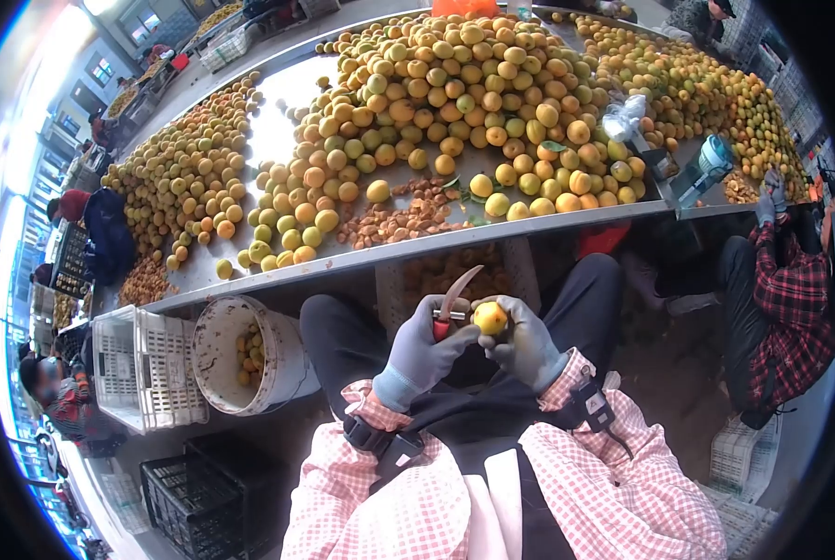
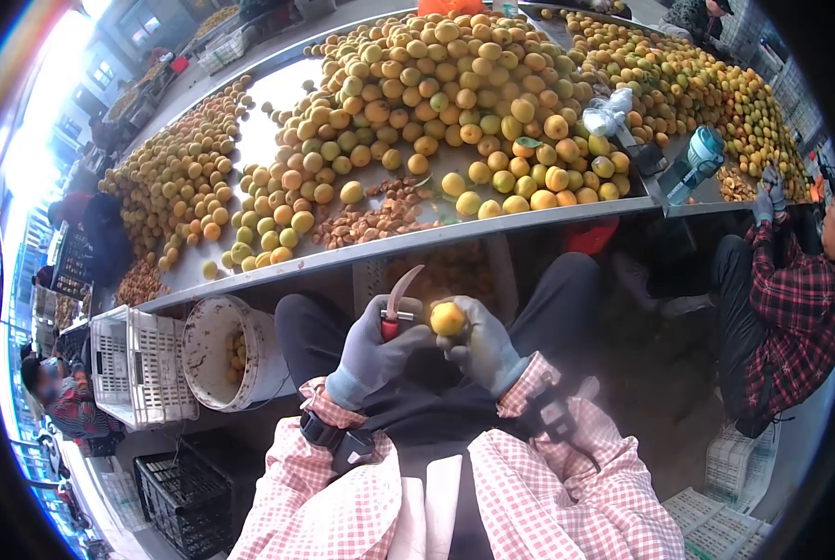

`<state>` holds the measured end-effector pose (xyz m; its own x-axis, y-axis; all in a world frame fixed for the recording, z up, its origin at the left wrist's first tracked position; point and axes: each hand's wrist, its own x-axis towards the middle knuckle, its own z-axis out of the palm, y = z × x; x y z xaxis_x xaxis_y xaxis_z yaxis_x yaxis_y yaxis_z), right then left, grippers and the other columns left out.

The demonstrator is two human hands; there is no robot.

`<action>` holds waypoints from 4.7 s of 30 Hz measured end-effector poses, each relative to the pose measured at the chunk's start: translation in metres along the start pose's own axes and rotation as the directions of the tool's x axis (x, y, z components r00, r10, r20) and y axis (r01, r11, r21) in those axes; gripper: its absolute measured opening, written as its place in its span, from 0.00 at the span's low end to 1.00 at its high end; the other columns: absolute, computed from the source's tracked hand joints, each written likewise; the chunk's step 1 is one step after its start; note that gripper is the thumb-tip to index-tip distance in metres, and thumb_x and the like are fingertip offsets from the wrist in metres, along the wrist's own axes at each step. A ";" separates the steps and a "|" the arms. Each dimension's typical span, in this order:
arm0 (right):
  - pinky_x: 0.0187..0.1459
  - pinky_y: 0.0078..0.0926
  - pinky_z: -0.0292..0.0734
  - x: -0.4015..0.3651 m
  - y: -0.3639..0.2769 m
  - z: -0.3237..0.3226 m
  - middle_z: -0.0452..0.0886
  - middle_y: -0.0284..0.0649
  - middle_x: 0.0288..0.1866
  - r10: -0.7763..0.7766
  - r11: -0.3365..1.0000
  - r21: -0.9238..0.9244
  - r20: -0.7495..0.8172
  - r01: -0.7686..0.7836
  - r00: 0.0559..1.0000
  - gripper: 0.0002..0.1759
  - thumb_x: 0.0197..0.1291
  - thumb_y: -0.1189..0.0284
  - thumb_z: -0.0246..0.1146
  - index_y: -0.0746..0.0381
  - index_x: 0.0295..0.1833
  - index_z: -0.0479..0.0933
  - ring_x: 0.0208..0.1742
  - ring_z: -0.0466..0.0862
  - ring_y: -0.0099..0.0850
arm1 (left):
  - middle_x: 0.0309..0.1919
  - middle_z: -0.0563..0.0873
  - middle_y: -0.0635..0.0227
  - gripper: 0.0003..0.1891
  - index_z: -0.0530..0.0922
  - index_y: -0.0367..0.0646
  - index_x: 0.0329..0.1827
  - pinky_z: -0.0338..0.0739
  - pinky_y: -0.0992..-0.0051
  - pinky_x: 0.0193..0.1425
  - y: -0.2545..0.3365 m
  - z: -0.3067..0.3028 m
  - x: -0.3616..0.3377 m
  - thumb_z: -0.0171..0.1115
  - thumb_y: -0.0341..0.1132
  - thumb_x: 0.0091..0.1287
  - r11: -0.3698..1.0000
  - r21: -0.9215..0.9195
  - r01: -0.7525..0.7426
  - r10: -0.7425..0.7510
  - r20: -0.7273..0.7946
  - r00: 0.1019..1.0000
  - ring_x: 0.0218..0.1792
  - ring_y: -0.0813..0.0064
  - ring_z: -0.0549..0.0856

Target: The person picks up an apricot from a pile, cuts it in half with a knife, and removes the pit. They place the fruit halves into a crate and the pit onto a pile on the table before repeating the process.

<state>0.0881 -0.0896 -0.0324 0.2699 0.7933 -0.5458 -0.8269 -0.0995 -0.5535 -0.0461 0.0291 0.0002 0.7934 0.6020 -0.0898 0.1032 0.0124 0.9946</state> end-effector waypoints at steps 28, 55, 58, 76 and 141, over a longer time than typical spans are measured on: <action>0.36 0.22 0.72 -0.035 0.004 0.060 0.79 0.38 0.34 -0.822 0.528 -0.218 0.111 0.821 0.558 0.19 0.75 0.61 0.44 0.62 0.35 0.70 0.32 0.76 0.21 | 0.48 0.85 0.64 0.19 0.76 0.36 0.60 0.75 0.77 0.55 0.028 0.036 -0.004 0.61 0.33 0.67 0.932 -0.288 -0.219 0.232 0.011 0.973 0.46 0.78 0.83; 0.26 0.16 0.67 0.012 -0.009 0.022 0.73 0.28 0.22 -0.519 0.833 -0.215 0.018 0.510 0.855 0.17 0.74 0.61 0.52 0.59 0.32 0.71 0.22 0.70 0.14 | 0.19 0.75 0.75 0.29 0.65 0.46 0.69 0.52 0.84 0.11 0.016 0.018 0.009 0.45 0.57 0.74 0.663 -0.692 0.284 -0.218 0.184 0.958 0.08 0.86 0.59; 0.34 0.13 0.71 0.032 0.001 -0.010 0.77 0.32 0.30 -0.349 0.791 -0.522 0.044 0.320 0.936 0.16 0.73 0.60 0.53 0.61 0.41 0.75 0.31 0.74 0.14 | 0.24 0.77 0.74 0.32 0.61 0.47 0.72 0.54 0.83 0.11 0.000 0.004 0.012 0.47 0.58 0.73 0.724 -0.656 0.215 -0.111 0.196 0.974 0.09 0.86 0.61; 0.26 0.14 0.70 -0.028 0.016 -0.001 0.77 0.35 0.40 0.278 0.961 -0.094 0.333 -0.261 0.901 0.19 0.68 0.57 0.57 0.60 0.54 0.72 0.33 0.79 0.21 | 0.22 0.76 0.77 0.23 0.70 0.37 0.66 0.60 0.86 0.14 0.016 0.000 0.010 0.57 0.39 0.72 0.810 -0.581 0.073 -0.035 0.076 0.997 0.13 0.90 0.67; 0.51 0.20 0.73 -0.046 0.037 0.011 0.78 0.35 0.50 -0.002 0.950 -0.291 0.362 0.115 0.932 0.20 0.65 0.71 0.65 0.60 0.59 0.67 0.48 0.77 0.20 | 0.12 0.70 0.73 0.17 0.77 0.37 0.39 0.56 0.81 0.16 0.021 0.007 -0.005 0.56 0.45 0.73 0.622 -0.747 -0.235 0.274 -0.074 0.959 0.10 0.84 0.62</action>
<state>0.0398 -0.1229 -0.0209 0.0749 0.9572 -0.2797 -0.6108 -0.1777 -0.7716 -0.0440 0.0208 0.0209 0.7449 0.6395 0.1905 -0.5706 0.4624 0.6787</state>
